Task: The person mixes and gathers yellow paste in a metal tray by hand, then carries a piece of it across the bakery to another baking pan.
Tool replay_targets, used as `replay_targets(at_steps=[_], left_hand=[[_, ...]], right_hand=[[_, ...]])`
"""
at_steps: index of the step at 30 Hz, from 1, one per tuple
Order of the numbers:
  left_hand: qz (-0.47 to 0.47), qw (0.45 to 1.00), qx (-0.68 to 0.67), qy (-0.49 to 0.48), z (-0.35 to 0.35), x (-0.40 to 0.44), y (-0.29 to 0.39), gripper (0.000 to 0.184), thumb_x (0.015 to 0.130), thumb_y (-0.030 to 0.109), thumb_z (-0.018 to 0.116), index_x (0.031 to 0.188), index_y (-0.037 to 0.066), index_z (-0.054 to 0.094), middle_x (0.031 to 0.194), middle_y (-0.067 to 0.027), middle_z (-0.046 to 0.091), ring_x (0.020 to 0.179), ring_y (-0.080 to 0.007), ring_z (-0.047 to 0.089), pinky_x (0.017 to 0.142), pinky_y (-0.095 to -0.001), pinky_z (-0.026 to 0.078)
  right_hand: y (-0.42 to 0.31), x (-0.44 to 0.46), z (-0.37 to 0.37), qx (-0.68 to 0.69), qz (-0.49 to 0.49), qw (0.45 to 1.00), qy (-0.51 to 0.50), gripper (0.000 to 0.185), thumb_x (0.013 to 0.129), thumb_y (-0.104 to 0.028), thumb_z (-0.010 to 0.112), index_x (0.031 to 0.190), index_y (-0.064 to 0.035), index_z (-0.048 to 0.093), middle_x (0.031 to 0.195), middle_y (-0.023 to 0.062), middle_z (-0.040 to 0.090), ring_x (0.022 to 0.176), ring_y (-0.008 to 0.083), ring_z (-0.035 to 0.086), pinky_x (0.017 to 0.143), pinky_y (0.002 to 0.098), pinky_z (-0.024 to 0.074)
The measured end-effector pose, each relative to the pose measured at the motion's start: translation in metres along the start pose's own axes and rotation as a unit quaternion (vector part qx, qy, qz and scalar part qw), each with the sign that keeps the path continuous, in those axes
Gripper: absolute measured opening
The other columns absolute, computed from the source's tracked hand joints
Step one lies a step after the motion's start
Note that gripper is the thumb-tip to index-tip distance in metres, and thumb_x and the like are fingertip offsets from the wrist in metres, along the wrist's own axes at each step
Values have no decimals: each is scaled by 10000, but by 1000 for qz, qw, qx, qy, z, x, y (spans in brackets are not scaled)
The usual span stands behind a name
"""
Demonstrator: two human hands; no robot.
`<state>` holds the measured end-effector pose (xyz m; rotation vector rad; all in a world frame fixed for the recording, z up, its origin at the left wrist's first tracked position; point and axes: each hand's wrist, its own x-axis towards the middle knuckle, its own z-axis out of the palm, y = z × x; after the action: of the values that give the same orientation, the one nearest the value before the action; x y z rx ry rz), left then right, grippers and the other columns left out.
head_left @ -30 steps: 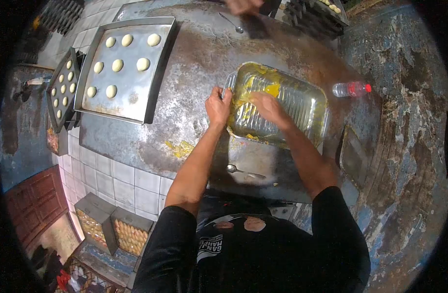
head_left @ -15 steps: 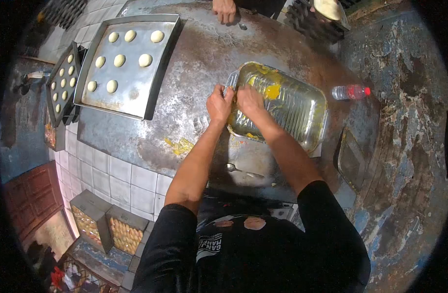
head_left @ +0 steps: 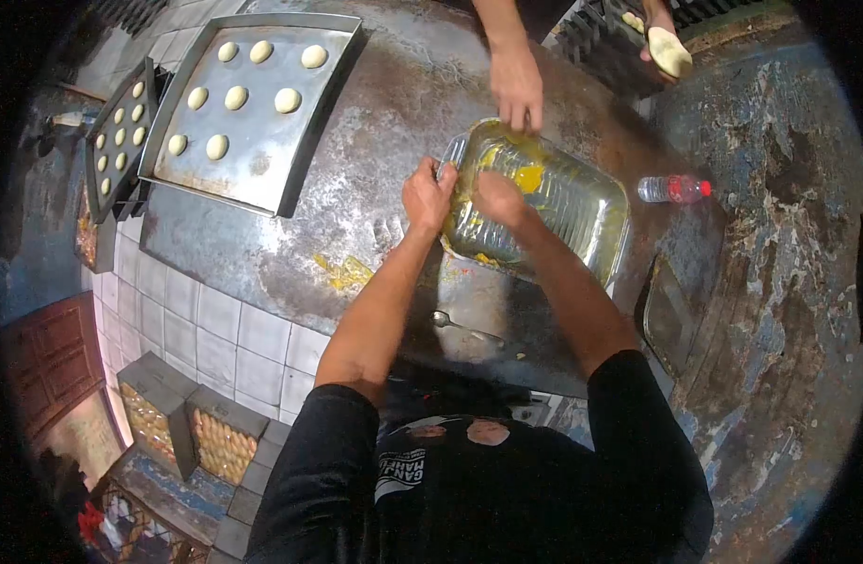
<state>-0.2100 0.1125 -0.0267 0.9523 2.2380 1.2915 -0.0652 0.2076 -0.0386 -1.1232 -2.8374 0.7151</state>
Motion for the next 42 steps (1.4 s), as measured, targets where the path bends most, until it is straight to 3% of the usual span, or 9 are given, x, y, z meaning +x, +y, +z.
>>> replay_targets(at_steps=[9, 12, 14, 18, 27, 30, 33, 36, 42], left_hand=[[-16, 1000, 8, 1, 3, 0, -2, 358, 878, 387, 671, 861, 34, 614, 709, -214, 647, 687, -437, 646, 622, -517, 482], [-17, 1000, 1, -5, 4, 0, -3, 353, 876, 389, 678, 861, 41, 619, 711, -210, 651, 686, -434, 648, 621, -519, 482], [-10, 1000, 10, 0, 5, 0, -4, 351, 875, 388, 680, 859, 43, 620, 710, -208, 652, 683, -431, 649, 620, -517, 482], [-4, 1000, 19, 5, 8, 0, -6, 349, 873, 381, 687, 856, 39, 622, 707, -205, 651, 668, -426, 645, 617, -511, 482], [-5, 1000, 9, 0, 5, -1, -3, 328, 879, 344, 690, 847, 28, 610, 663, -196, 618, 622, -403, 623, 591, -487, 470], [-12, 1000, 6, -6, 3, -1, 1, 330, 879, 346, 691, 846, 28, 609, 666, -195, 617, 621, -401, 621, 597, -486, 471], [-2, 1000, 15, -7, 3, -1, 0, 334, 879, 351, 690, 846, 30, 606, 677, -196, 621, 633, -401, 624, 605, -486, 473], [-26, 999, 3, -21, 4, -1, 1, 343, 876, 362, 690, 847, 32, 600, 685, -196, 622, 646, -401, 626, 616, -486, 473], [-24, 999, 2, -21, 3, -2, 1, 360, 875, 380, 680, 845, 32, 593, 687, -191, 623, 654, -398, 624, 617, -483, 468]], right_hand=[[-12, -23, -21, 23, 17, 994, -108, 272, 853, -235, 565, 921, 17, 645, 915, 276, 663, 932, 459, 648, 849, 550, 509], [0, -36, -7, 9, -33, 998, -43, 215, 866, -218, 578, 888, -12, 636, 829, 252, 645, 871, 442, 654, 821, 550, 510], [0, -50, -4, 30, -150, 983, 102, 146, 871, -144, 592, 941, -20, 622, 866, 251, 625, 812, 461, 628, 739, 560, 500], [-10, -54, -6, -14, -74, 997, -29, 119, 878, -131, 600, 925, -22, 601, 856, 231, 615, 779, 444, 626, 701, 539, 508], [27, -73, -17, 12, -89, 996, 15, 132, 883, -141, 585, 913, -15, 611, 852, 214, 598, 808, 403, 633, 710, 512, 515], [20, -70, -21, -9, -25, 999, 33, 139, 868, -144, 597, 952, -35, 612, 919, 175, 596, 874, 388, 628, 780, 501, 518], [-8, -57, -49, 18, -96, 985, 139, 176, 867, -155, 609, 1011, -58, 634, 1083, 136, 629, 959, 376, 625, 861, 478, 519], [-6, -41, -55, 74, -148, 979, 118, 193, 896, -96, 542, 1056, -40, 635, 1101, 137, 634, 1065, 369, 602, 929, 449, 492], [5, -11, -39, 284, 40, 954, -81, 256, 1000, -214, 459, 1107, -22, 591, 1113, 184, 628, 1042, 374, 607, 890, 434, 484]])
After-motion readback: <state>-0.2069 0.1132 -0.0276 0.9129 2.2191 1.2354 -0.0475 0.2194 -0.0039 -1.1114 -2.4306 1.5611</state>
